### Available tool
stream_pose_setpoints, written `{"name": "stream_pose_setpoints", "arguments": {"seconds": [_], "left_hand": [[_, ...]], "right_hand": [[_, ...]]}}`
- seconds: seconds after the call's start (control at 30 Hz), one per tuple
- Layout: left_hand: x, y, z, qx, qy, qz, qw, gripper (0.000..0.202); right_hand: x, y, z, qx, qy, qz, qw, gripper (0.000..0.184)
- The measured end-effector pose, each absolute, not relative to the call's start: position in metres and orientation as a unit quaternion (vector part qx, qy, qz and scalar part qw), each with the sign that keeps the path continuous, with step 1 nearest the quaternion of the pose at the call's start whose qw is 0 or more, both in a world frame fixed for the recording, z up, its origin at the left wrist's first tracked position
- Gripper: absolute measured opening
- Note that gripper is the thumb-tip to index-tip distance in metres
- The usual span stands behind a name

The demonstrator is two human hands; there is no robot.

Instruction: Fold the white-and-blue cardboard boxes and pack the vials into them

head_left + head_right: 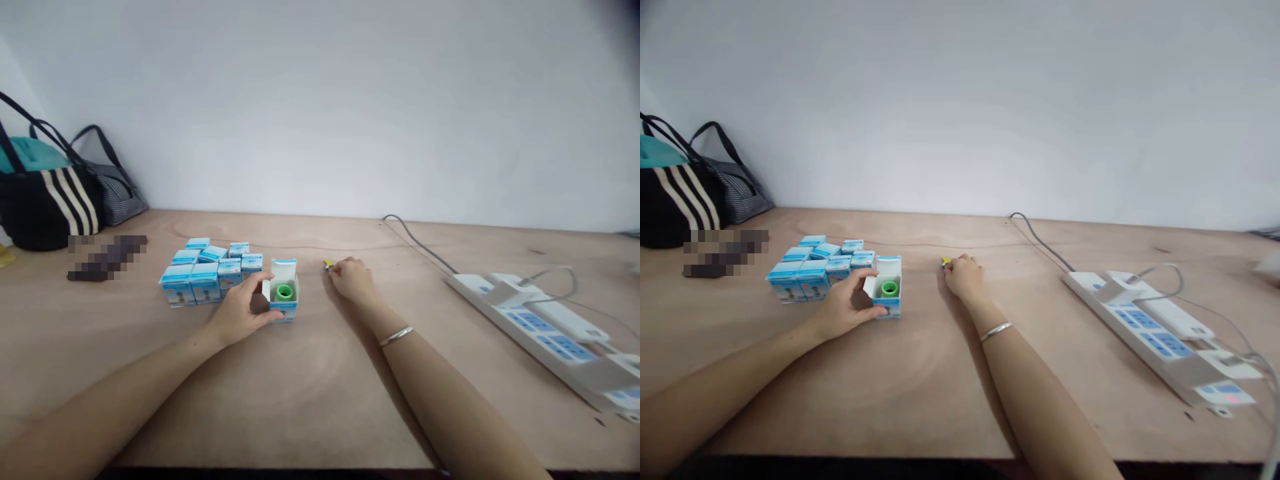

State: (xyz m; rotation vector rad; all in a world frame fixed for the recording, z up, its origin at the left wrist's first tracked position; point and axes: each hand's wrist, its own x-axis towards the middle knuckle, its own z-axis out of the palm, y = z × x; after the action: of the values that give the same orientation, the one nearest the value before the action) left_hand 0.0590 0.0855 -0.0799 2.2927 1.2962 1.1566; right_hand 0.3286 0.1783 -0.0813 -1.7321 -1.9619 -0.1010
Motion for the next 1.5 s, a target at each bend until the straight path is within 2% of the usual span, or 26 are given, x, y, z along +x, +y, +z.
{"name": "stream_pose_setpoints", "arguments": {"seconds": [0.1,0.2,0.27,0.33,0.43,0.53,0.8,1.0,1.17,1.37,1.5], "left_hand": [[0.060,0.084,-0.079,0.779,0.459,0.397,0.155,0.060],[0.060,0.084,-0.078,0.776,0.466,0.396,0.156,0.058],[0.060,0.084,-0.077,0.776,0.469,0.392,0.154,0.058],[0.060,0.084,-0.076,0.776,0.470,0.391,0.156,0.059],[0.060,0.085,-0.075,0.776,0.463,0.401,0.152,0.060],[0.060,0.086,-0.075,0.782,0.445,0.411,0.148,0.058],[0.056,0.095,-0.075,0.838,0.366,0.376,0.148,0.041],[0.056,0.096,-0.078,0.828,0.385,0.391,0.116,0.035],[0.057,0.094,-0.078,0.826,0.388,0.394,0.110,0.036],[0.059,0.093,-0.077,0.827,0.384,0.394,0.121,0.036],[0.058,0.092,-0.077,0.828,0.381,0.392,0.123,0.035]], "right_hand": [[0.325,0.176,-0.074,-0.622,-0.725,-0.035,0.293,0.017],[0.314,0.164,-0.057,-0.565,-0.741,-0.015,0.363,0.016],[0.303,0.150,-0.043,-0.437,-0.755,0.053,0.485,0.016],[0.290,0.133,-0.030,-0.337,-0.777,0.108,0.521,0.019],[0.274,0.109,-0.019,-0.269,-0.817,0.194,0.472,0.023],[0.262,0.098,-0.020,-0.284,-0.821,0.225,0.442,0.025],[0.254,0.102,-0.035,-0.352,-0.753,0.265,0.489,0.028],[0.252,0.103,-0.039,-0.411,-0.702,0.275,0.513,0.032],[0.249,0.101,-0.038,-0.468,-0.686,0.223,0.511,0.035],[0.243,0.098,-0.034,-0.501,-0.712,0.180,0.459,0.036],[0.240,0.100,-0.039,-0.489,-0.713,0.210,0.456,0.039]]}}
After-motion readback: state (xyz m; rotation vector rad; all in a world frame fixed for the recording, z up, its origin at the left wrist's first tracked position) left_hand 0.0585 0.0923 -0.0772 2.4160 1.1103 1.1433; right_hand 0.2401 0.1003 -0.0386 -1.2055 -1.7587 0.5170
